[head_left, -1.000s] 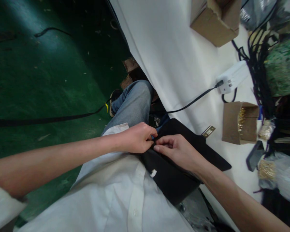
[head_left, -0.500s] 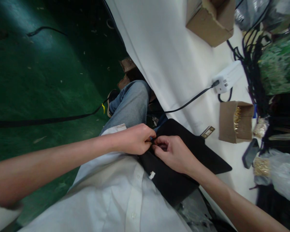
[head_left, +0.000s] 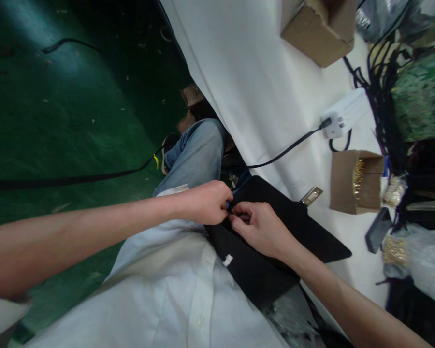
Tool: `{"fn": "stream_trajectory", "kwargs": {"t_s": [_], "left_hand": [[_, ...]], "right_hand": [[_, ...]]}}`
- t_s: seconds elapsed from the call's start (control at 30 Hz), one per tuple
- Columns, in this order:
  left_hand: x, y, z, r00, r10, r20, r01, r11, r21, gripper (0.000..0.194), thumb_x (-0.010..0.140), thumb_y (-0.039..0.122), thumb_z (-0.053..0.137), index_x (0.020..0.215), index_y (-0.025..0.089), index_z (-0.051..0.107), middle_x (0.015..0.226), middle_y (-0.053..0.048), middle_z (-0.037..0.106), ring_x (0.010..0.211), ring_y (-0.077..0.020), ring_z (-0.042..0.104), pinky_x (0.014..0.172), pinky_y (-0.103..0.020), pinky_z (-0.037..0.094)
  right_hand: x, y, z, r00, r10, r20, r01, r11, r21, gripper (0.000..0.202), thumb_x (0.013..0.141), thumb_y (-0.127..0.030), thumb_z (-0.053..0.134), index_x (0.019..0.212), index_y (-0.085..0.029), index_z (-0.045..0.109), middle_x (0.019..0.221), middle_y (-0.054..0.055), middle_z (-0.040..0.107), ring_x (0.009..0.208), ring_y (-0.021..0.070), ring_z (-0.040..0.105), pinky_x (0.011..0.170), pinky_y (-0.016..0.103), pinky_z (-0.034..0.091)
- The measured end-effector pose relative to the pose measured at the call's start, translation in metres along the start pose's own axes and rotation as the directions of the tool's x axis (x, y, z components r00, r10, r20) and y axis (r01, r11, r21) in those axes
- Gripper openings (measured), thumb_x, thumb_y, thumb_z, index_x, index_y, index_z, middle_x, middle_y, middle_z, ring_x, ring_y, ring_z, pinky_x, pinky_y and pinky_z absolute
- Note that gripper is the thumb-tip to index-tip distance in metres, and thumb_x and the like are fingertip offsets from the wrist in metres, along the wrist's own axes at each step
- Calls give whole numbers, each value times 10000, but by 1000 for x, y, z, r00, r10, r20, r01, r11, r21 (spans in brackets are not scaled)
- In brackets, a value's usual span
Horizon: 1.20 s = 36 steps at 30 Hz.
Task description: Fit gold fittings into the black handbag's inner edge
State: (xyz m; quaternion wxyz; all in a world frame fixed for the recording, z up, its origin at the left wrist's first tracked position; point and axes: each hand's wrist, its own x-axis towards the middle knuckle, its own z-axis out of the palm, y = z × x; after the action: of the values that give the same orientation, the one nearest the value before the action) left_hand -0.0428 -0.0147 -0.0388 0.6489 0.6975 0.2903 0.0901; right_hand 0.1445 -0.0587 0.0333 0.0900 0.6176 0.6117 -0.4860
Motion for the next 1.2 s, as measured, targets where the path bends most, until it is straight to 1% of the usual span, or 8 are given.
{"fn": "stream_trajectory", "kwargs": {"t_s": [0.1,0.2,0.37,0.53,0.77,0.87,1.0,1.2], "left_hand": [[2,2,-1,1000,8,-5,-7,1000,24,102,746,79,644,733,168,692,644,-23,723,587,-159,596,508,-286,308],[2,2,0,999,18,-46,-17,999,28,96,728,81,641,718,166,685,645,-29,721,583,-159,589,507,-289,304],[5,0,3,996,39,-84,-37,999,32,105,697,79,635,656,176,638,596,-18,680,560,-153,564,505,-294,289],[7,2,3,996,45,-79,-39,997,66,93,708,85,639,682,165,681,639,-44,718,575,-163,580,517,-295,319],[6,7,2,998,7,-69,1,994,112,74,719,130,659,687,168,714,640,-63,718,572,-173,589,504,-303,326],[5,9,3,997,-28,-77,38,991,130,43,710,165,687,694,177,725,642,-68,717,594,-194,616,501,-303,335],[6,15,4,993,-35,-110,56,980,193,68,697,158,690,739,173,741,686,-86,735,645,-225,659,508,-307,356],[9,21,8,991,0,-130,37,961,275,84,717,165,685,768,171,752,756,-114,753,694,-260,693,546,-327,407]], "right_hand": [[0,2,-2,1000,17,14,-17,1000,23,177,918,-260,618,787,-183,709,710,-1,693,652,157,602,556,271,352],[-1,2,-3,999,34,26,-36,997,75,177,918,-271,613,797,-184,710,688,-8,662,618,145,548,526,264,320],[-2,3,-1,996,84,8,-84,986,147,124,869,-263,646,814,-176,716,737,14,695,657,162,591,539,256,355],[-2,7,4,994,99,-33,-95,989,117,135,840,-232,599,789,-174,710,686,-5,649,602,145,552,512,267,291],[-7,2,11,989,34,-143,-40,999,-36,140,853,-213,592,731,-196,658,664,-9,634,605,152,547,542,288,319],[-12,0,12,991,32,-133,-36,999,-23,153,875,-210,582,733,-207,638,660,-12,632,594,155,549,540,294,326],[-13,-1,13,990,62,-130,-59,998,26,133,872,-222,599,778,-204,692,723,13,712,639,182,633,557,297,373],[-10,0,13,965,99,-243,-109,994,-26,116,810,-242,624,716,-203,681,662,23,691,615,192,616,562,314,358]]}}
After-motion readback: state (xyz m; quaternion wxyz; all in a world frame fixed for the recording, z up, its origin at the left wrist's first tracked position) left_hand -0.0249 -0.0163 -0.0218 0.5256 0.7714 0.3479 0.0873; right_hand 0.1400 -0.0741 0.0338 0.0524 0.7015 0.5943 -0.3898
